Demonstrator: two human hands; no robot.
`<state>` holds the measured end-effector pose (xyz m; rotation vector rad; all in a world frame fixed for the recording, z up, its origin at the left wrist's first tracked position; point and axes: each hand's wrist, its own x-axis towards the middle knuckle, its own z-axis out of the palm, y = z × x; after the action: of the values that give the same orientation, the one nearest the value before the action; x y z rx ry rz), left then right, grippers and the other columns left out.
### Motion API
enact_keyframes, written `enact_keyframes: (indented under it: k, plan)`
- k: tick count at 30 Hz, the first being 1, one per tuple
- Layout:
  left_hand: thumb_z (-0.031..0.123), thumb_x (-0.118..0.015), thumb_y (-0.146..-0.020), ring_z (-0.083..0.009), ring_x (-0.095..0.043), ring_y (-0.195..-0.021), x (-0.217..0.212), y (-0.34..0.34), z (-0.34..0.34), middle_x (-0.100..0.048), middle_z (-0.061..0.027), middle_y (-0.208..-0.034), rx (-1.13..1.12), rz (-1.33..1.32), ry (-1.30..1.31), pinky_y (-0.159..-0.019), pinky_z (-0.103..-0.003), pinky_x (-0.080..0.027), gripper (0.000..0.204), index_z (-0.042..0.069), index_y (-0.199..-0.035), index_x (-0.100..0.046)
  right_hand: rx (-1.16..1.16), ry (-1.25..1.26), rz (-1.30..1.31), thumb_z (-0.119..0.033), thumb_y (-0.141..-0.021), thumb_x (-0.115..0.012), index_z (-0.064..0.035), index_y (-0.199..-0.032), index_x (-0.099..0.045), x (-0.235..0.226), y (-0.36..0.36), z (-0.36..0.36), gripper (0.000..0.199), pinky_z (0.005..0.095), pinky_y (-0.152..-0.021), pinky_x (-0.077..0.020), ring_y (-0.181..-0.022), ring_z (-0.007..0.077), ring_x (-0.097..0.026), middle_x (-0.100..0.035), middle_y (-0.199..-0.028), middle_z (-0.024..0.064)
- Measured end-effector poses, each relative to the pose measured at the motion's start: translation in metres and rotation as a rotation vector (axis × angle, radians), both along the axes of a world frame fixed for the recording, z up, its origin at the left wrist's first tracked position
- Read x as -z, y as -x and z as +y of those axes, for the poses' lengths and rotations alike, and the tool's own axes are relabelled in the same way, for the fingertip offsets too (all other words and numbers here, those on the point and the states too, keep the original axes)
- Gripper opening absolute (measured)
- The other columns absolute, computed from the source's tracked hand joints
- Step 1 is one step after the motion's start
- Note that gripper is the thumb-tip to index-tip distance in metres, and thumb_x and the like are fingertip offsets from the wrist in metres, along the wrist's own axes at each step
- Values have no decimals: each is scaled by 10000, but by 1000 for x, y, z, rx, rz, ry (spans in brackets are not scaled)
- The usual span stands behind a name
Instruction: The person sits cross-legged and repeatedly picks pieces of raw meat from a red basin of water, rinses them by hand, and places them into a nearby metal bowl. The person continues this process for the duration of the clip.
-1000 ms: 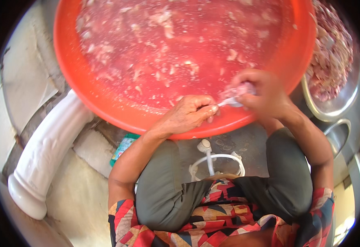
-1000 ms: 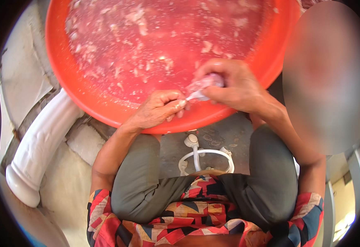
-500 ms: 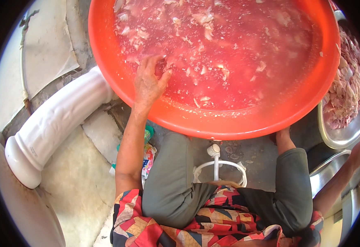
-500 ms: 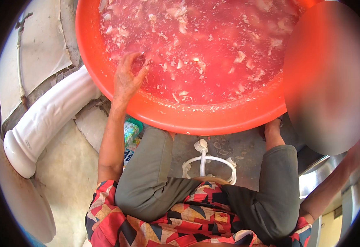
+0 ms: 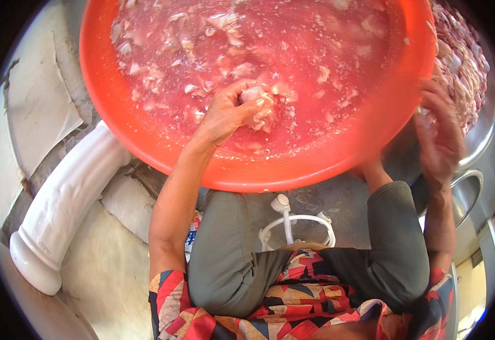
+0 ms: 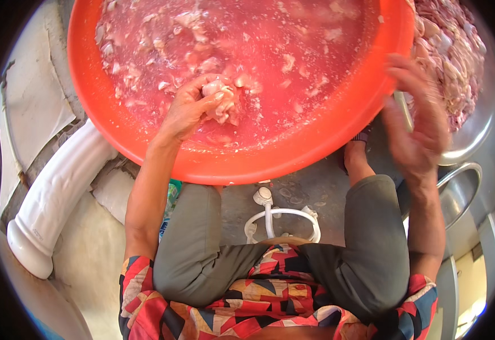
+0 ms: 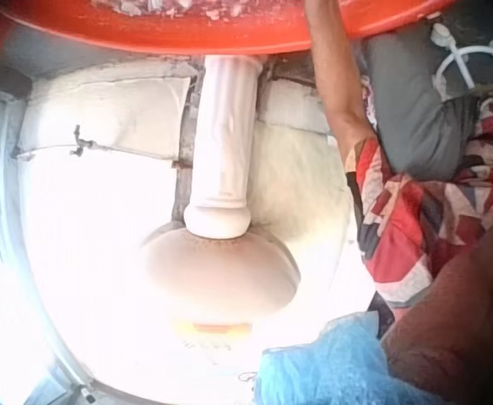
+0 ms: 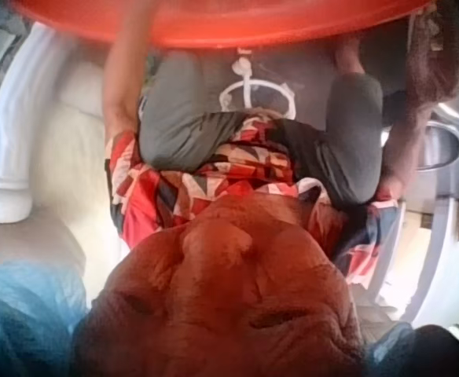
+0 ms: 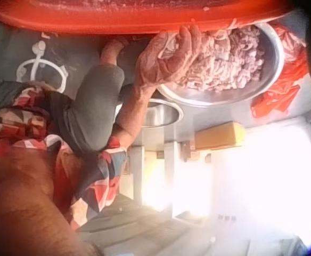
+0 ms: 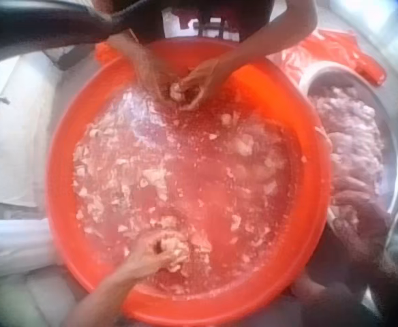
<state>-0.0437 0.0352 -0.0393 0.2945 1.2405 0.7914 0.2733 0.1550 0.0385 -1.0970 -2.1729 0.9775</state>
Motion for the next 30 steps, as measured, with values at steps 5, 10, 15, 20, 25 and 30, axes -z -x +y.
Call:
enact_keyframes:
  k: [5, 10, 15, 20, 25, 30]
  plan:
    - [159, -408, -948, -213, -589, -941, -22, -22, 2, -588, -145, -1030, -102, -386, 7, -791, -325, -510, 323, -44, -1196, -453, -214, 230, 35, 18, -736, -611, -9, -1023, -599, 20, 51, -25, 288, 332, -753, -495, -913, 256, -611, -620, -990, 155]
    - [199, -360, -966, -229, -563, -1023, -21, -33, -10, -540, -144, -1143, -251, -501, 83, -849, -358, -493, 361, -28, -1241, -417, -309, 512, 101, -31, -733, -632, -15, -1055, -577, 39, 84, -38, 327, 333, -738, -492, -872, 253, -608, -611, -960, 157]
    - [233, -336, -974, -229, -560, -1035, -22, -33, -11, -522, -134, -1178, -198, -514, 42, -847, -354, -494, 397, -4, -1291, -365, -322, 314, 193, -87, -751, -644, -19, -1109, -553, 55, 101, -40, 376, 301, -724, -480, -855, 215, -595, -605, -963, 126]
    - [181, -418, -944, -222, -562, -1036, -28, -34, -12, -508, -138, -1199, -230, -575, 70, -830, -336, -499, 446, 6, -1335, -295, -281, 900, 107, -118, -792, -608, -18, -1091, -551, 56, 108, -38, 320, 269, -710, -478, -810, 130, -579, -609, -901, 64]
    - [-46, -541, -802, -240, -557, -1047, -40, -32, -11, -499, -180, -1199, -88, -359, 27, -848, -345, -506, 555, -9, -1310, -321, -31, 1034, 191, -145, -775, -600, 11, -927, -581, 71, 107, -36, 219, 277, -624, -485, -733, 123, -583, -615, -812, 72]
    - [-68, -606, -705, -319, -560, -1054, -37, -33, -14, -509, -225, -1183, -87, -249, -24, -883, -383, -503, 631, -22, -1280, -351, -65, 944, 122, -107, -766, -592, 2, -938, -581, 82, 102, -36, 204, 303, -666, -488, -759, 160, -591, -618, -833, 88]
